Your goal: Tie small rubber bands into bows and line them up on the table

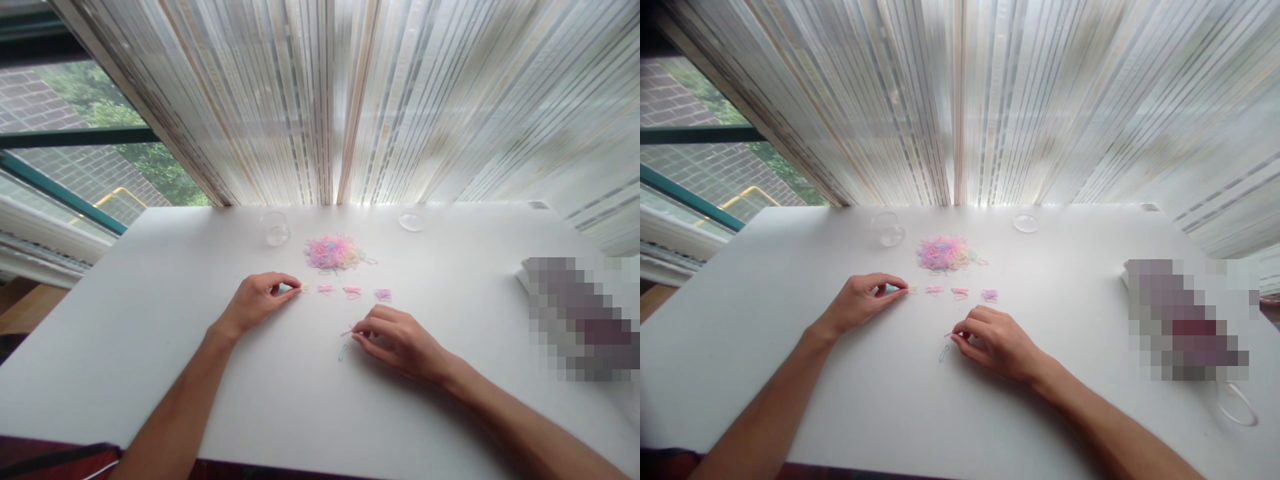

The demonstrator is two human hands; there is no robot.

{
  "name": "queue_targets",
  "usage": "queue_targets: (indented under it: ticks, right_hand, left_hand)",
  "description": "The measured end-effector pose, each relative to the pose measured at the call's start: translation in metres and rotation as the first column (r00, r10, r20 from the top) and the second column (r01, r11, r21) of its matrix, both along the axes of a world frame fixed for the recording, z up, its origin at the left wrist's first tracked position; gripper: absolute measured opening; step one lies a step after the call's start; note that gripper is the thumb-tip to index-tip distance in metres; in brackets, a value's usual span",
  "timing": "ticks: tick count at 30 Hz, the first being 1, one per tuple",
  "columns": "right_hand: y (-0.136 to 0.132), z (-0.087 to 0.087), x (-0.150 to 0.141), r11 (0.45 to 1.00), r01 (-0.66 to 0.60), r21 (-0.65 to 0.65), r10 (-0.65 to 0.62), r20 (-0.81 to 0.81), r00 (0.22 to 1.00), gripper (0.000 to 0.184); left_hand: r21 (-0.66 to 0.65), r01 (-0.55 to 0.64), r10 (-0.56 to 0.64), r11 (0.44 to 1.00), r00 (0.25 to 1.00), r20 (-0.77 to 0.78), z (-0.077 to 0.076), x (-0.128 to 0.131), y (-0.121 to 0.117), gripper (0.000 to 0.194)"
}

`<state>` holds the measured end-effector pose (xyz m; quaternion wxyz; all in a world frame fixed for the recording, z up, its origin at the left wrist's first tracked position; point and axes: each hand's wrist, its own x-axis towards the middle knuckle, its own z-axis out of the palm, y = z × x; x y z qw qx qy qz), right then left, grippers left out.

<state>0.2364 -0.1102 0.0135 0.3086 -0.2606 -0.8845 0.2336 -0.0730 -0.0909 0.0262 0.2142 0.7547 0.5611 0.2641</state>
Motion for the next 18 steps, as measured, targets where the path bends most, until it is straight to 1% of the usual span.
queue_targets:
  ticks: [5,12,18]
  right_hand:
    - [-0.0002,0.0006,0.0006,1.000,0.000,0.008,0.000,0.006,1.000,0.013]
    - [0.0001,0.0004,0.0007,1.000,0.002,0.005,-0.002,-0.002,1.000,0.014]
    - [0.0002,-0.0003,0.0009,1.000,-0.003,-0.012,0.003,0.005,1.000,0.014]
  left_hand:
    - [-0.006,-0.006,0.005,1.000,0.999,-0.032,0.0000,-0.0015,-0.0004,0.030]
    - [-0.010,-0.011,0.011,1.000,0.998,-0.057,0.0015,-0.0020,-0.0008,0.024]
    - [0.017,-0.008,0.009,1.000,0.998,-0.061,0.0000,-0.0031,-0.0006,0.022]
